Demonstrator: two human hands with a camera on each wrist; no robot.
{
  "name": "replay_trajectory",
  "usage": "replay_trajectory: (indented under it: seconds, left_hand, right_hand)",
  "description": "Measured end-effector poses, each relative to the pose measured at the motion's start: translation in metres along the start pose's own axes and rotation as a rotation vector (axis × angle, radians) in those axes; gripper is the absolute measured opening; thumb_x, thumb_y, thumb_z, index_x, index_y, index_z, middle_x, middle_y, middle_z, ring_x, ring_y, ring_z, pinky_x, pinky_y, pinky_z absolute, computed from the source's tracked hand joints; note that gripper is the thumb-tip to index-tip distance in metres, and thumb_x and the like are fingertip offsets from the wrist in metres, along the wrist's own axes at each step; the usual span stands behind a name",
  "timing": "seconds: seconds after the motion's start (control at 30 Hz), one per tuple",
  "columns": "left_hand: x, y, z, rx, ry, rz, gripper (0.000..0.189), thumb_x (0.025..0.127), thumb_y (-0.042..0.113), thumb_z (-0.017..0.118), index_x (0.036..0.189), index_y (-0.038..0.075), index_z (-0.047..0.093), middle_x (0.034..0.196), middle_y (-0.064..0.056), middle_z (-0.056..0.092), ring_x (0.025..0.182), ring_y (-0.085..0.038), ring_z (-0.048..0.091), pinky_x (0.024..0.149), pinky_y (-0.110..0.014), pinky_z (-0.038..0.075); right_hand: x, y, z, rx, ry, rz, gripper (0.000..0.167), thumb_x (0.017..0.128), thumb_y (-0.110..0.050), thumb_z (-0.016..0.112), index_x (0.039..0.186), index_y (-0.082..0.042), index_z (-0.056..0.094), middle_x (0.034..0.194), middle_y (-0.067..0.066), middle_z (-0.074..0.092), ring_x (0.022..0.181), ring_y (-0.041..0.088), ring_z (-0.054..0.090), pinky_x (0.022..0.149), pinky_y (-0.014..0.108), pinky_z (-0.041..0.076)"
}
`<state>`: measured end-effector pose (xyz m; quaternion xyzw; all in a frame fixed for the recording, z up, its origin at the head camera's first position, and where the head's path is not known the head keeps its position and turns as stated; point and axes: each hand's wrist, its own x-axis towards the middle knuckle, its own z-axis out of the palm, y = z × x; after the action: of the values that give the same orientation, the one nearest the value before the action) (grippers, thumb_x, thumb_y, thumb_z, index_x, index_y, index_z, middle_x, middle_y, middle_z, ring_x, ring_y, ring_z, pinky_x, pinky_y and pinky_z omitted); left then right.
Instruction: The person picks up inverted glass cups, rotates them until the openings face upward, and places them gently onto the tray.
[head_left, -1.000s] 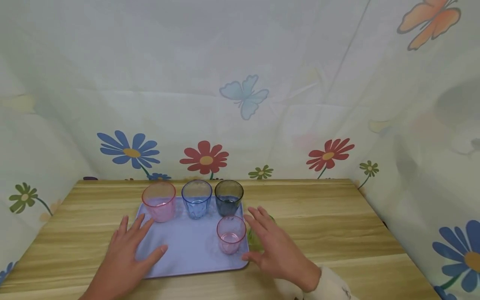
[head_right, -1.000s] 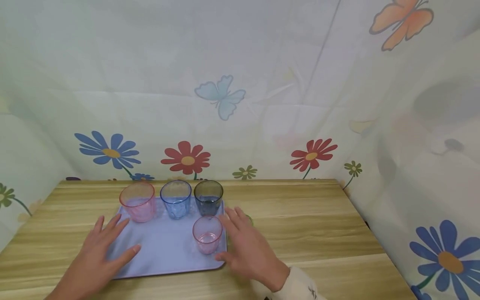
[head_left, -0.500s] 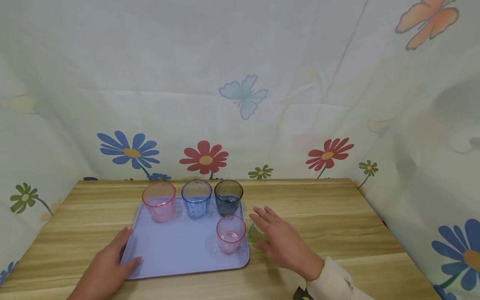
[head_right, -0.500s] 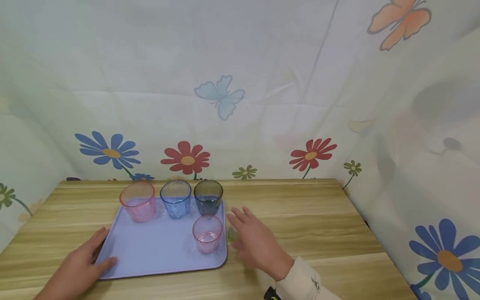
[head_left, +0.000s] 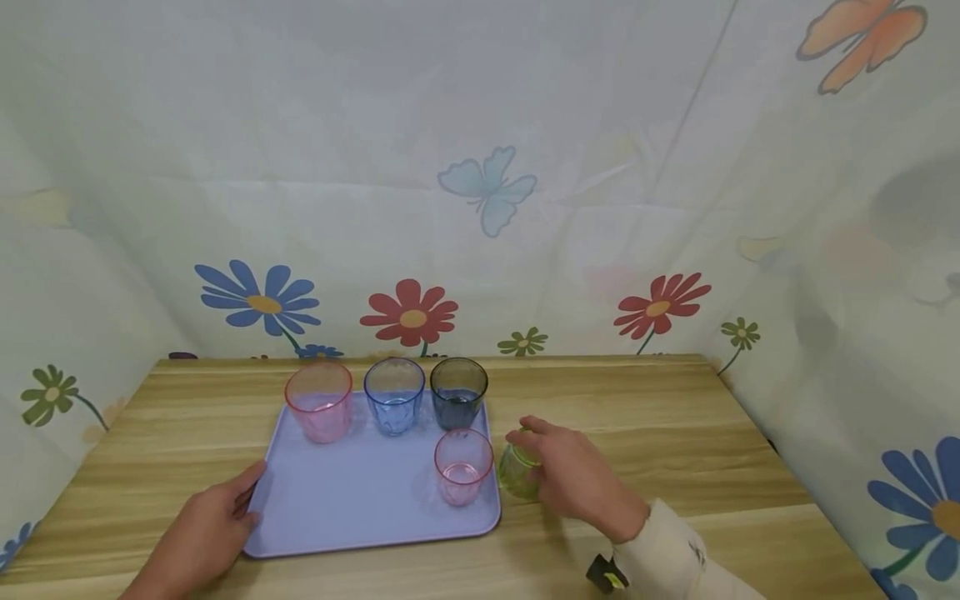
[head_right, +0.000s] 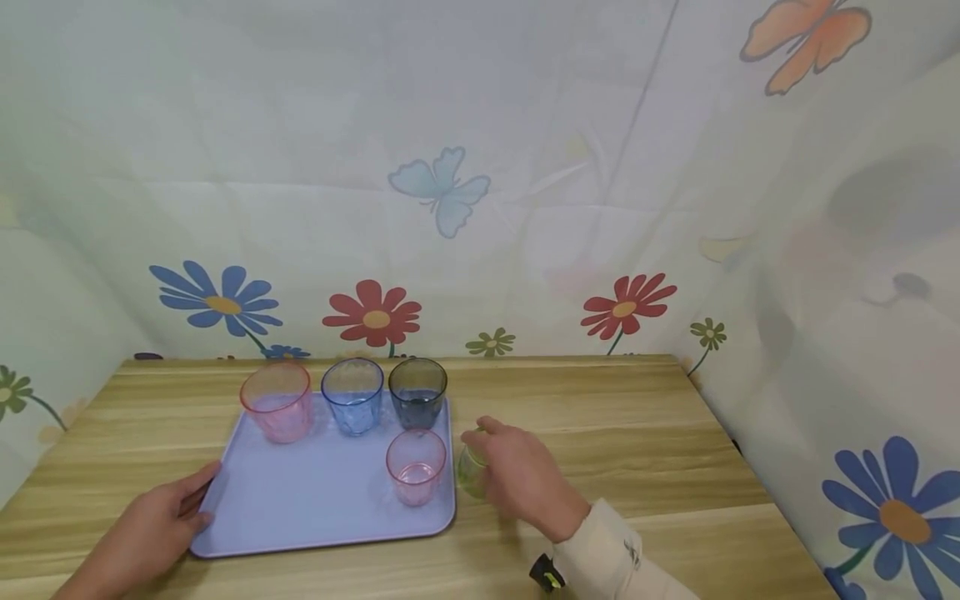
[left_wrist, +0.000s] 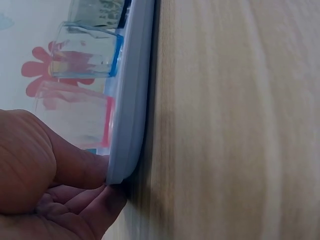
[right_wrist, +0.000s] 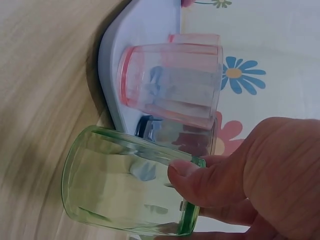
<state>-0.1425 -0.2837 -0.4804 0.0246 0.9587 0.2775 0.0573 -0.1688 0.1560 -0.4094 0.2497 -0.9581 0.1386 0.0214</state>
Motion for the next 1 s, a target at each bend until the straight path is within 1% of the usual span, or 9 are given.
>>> replay_trajectory:
  seconds: [0.17,0.4,0.5,0.6,0.67,0.87,1.0]
  left_hand:
    - [0.000,0.001,0.000,0.001,0.009,0.000,0.065,0.091,-0.001,0.069,0.147,-0.019,0.043,0.143,-0.040,0.051,0.128,-0.049,0.062,0.094,-0.051,0.059]
    - [0.000,0.002,0.000,-0.006,0.011,-0.009,0.065,0.091,-0.001,0.068,0.149,-0.017,0.042,0.145,-0.040,0.050,0.131,-0.049,0.060,0.096,-0.051,0.058]
    - [-0.001,0.000,0.000,-0.013,0.037,0.006,0.064,0.091,-0.002,0.068,0.148,-0.016,0.044,0.144,-0.039,0.051,0.128,-0.048,0.062,0.096,-0.051,0.059]
    - [-0.002,-0.002,0.001,-0.027,0.053,0.024,0.064,0.090,-0.002,0.069,0.147,-0.017,0.045,0.142,-0.039,0.052,0.125,-0.047,0.064,0.094,-0.050,0.060]
    - [-0.003,-0.003,0.001,-0.038,0.044,0.019,0.064,0.090,-0.002,0.069,0.147,-0.017,0.044,0.143,-0.040,0.052,0.125,-0.047,0.064,0.093,-0.050,0.060]
    - [0.001,-0.004,0.000,-0.043,-0.009,-0.035,0.066,0.091,-0.001,0.068,0.149,-0.016,0.042,0.145,-0.041,0.048,0.127,-0.050,0.062,0.094,-0.051,0.060]
    - [0.004,-0.002,0.001,-0.043,-0.019,-0.041,0.065,0.092,-0.001,0.067,0.150,-0.016,0.041,0.146,-0.041,0.047,0.128,-0.049,0.062,0.094,-0.050,0.060]
  right_hand:
    - [0.002,0.003,-0.003,-0.006,-0.002,-0.013,0.046,0.084,0.006,0.076,0.127,-0.011,0.074,0.140,0.018,0.067,0.114,0.039,0.073,0.098,0.056,0.060]
    - [0.004,0.005,-0.008,0.007,-0.026,0.016,0.047,0.085,0.007,0.077,0.129,-0.013,0.073,0.142,0.017,0.067,0.117,0.037,0.073,0.100,0.057,0.059]
    - [0.004,0.005,-0.009,0.007,-0.042,0.022,0.047,0.086,0.005,0.077,0.129,-0.014,0.073,0.143,0.015,0.066,0.117,0.035,0.073,0.100,0.056,0.060]
    - [0.003,0.006,-0.012,0.003,-0.038,0.013,0.047,0.085,0.005,0.078,0.128,-0.013,0.073,0.141,0.014,0.067,0.114,0.035,0.074,0.099,0.055,0.060]
    - [0.002,0.006,-0.013,-0.003,-0.041,0.006,0.047,0.086,0.005,0.078,0.128,-0.013,0.073,0.141,0.014,0.067,0.113,0.034,0.074,0.099,0.054,0.060]
    - [-0.002,0.004,-0.018,-0.012,-0.056,-0.004,0.047,0.085,0.007,0.077,0.129,-0.012,0.073,0.142,0.016,0.067,0.112,0.034,0.075,0.098,0.052,0.061]
    - [-0.004,0.004,-0.022,-0.022,-0.041,-0.008,0.048,0.084,0.008,0.078,0.127,-0.012,0.073,0.140,0.016,0.068,0.108,0.034,0.076,0.096,0.051,0.062]
